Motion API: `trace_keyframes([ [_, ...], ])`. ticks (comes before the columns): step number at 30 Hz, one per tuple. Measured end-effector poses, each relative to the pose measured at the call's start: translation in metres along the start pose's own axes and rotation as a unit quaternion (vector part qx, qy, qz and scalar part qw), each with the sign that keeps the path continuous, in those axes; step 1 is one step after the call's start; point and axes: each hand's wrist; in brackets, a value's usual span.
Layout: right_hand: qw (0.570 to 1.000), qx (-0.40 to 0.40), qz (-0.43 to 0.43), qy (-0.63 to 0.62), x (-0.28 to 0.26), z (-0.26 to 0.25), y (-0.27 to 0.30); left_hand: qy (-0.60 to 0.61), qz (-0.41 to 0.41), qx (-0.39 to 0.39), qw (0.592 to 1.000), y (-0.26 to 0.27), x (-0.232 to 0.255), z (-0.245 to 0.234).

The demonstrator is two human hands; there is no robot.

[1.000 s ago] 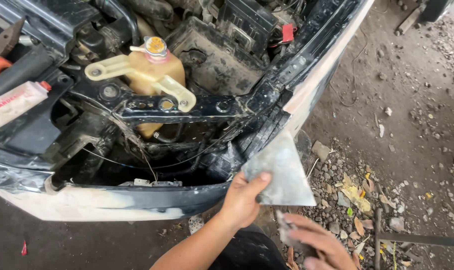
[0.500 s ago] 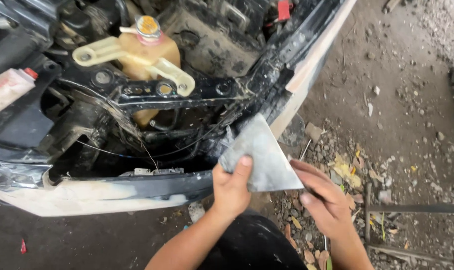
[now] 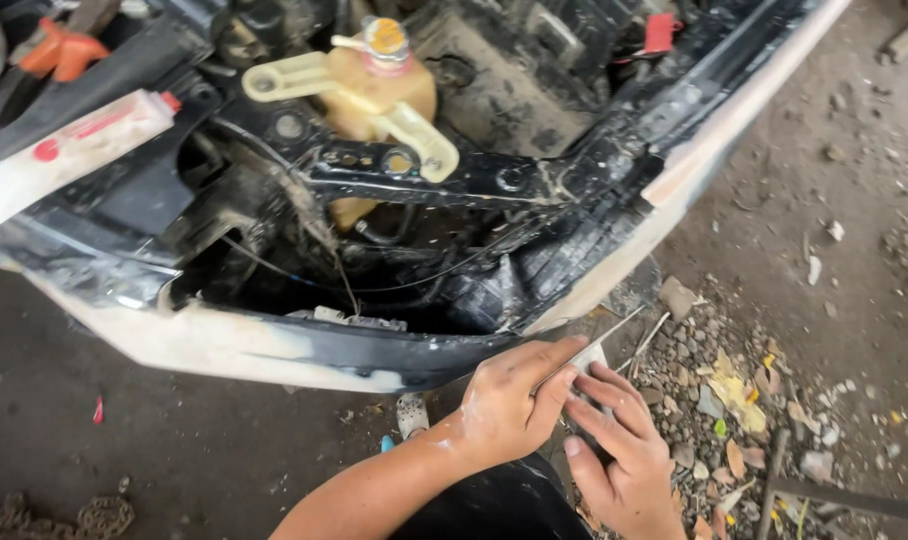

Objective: The person uses metal sanding blocks to smooth a white filler patch on the front bumper of a car. They switch between blocks and occasionally touch the surface with their hand to check the texture.

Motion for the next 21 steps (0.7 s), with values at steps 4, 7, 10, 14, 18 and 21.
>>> trace_keyframes([
  [4,0.999,-0.033,-0.024,-0.010,0.010,0.006,-0.001,0.033,-0.017,0.021,0.999,0.002,0.002,-0.006],
  [7,0.989,-0.128,0.042,-0.064,0.021,-0.004,-0.004,0.057,0.003,0.068,0.996,0.007,0.001,-0.005],
  [10,0.996,-0.039,-0.029,-0.072,0.024,-0.023,-0.007,-0.002,0.024,0.151,0.988,0.004,-0.014,0.010],
  [14,0.971,-0.002,-0.132,-0.197,0.039,-0.029,-0.006,0.315,-0.244,0.177,0.900,0.005,-0.049,0.049],
  [18,0.937,-0.002,-0.119,-0.328,0.052,-0.019,-0.007,0.512,-0.246,0.251,0.784,0.014,-0.058,0.053],
  [21,0.933,-0.021,-0.104,-0.345,0.075,-0.017,-0.015,0.478,-0.300,0.316,0.762,0.004,-0.050,0.035],
])
Point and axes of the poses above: each hand's wrist, its own y-axis away from the middle knuckle, its own z-axis out of the palm, x = y × z, and after that the axes turned 8 degrees about -x, right-handed
